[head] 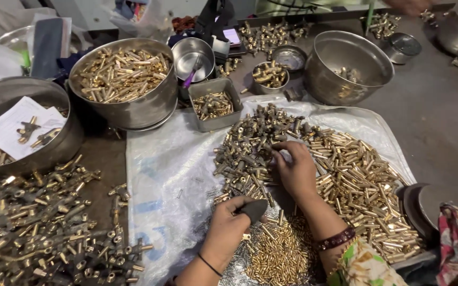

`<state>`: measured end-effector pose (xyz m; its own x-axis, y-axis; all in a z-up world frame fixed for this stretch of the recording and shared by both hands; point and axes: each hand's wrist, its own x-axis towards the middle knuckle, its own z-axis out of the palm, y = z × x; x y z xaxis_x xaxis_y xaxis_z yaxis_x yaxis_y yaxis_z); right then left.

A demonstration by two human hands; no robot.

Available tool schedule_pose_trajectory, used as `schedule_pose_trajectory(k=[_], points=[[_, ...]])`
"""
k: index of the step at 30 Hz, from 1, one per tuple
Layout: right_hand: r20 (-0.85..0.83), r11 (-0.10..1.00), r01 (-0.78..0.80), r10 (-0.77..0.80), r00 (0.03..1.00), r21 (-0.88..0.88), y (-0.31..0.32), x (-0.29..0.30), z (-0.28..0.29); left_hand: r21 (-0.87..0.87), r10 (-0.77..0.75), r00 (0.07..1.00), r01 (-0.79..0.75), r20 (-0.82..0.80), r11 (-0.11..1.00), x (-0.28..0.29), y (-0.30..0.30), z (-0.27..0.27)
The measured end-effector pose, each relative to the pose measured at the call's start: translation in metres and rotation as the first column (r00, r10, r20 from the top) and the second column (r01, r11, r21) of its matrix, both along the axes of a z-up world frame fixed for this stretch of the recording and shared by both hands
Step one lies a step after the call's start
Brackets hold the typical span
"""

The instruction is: The person repeatedly picks small brass hardware pieces from a pile, inserts them into a black handheld jig, and secures them with a tool. Finished pieces are placed into a metal bowl. The process is repeated continuously throughout the clip.

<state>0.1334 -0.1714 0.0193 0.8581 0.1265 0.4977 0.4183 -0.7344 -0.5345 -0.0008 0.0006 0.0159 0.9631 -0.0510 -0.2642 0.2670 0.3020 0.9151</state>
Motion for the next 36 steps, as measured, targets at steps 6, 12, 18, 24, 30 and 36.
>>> schedule_pose_trajectory(k=[6, 12, 18, 24, 30, 36], points=[[-0.298, 0.791, 0.045, 0.176, 0.938, 0.61, 0.015, -0.044, 0.019, -0.166, 0.119, 0.977, -0.149, -0.177, 0.975, 0.003, 0.003, 0.027], [-0.102, 0.948, -0.272, 0.291, 0.951, 0.164, 0.014, -0.07, 0.054, -0.134, 0.265, 0.955, -0.282, -0.134, 0.95, 0.007, 0.011, 0.025], [-0.442, 0.908, -0.243, 0.073, 0.894, -0.342, -0.004, -0.096, 0.048, -0.1, 0.264, 0.964, -0.267, -0.039, 0.959, 0.007, 0.009, 0.025], [-0.34, 0.912, -0.295, 0.191, 0.921, -0.286, -0.019, -0.088, 0.011, -0.027, 0.321, 0.946, -0.322, -0.036, 0.946, 0.015, 0.026, 0.017], [-0.407, 0.907, -0.243, 0.089, 0.909, -0.345, -0.012, -0.094, 0.031, 0.181, 0.566, 0.816, -0.578, 0.118, 0.796, -0.018, 0.139, 0.006], [-0.428, 0.957, -0.287, 0.244, 0.87, -0.037, -0.036, -0.074, 0.011, 0.863, 0.518, 0.7, -0.473, 0.492, -0.18, -0.103, 0.255, 0.05]])
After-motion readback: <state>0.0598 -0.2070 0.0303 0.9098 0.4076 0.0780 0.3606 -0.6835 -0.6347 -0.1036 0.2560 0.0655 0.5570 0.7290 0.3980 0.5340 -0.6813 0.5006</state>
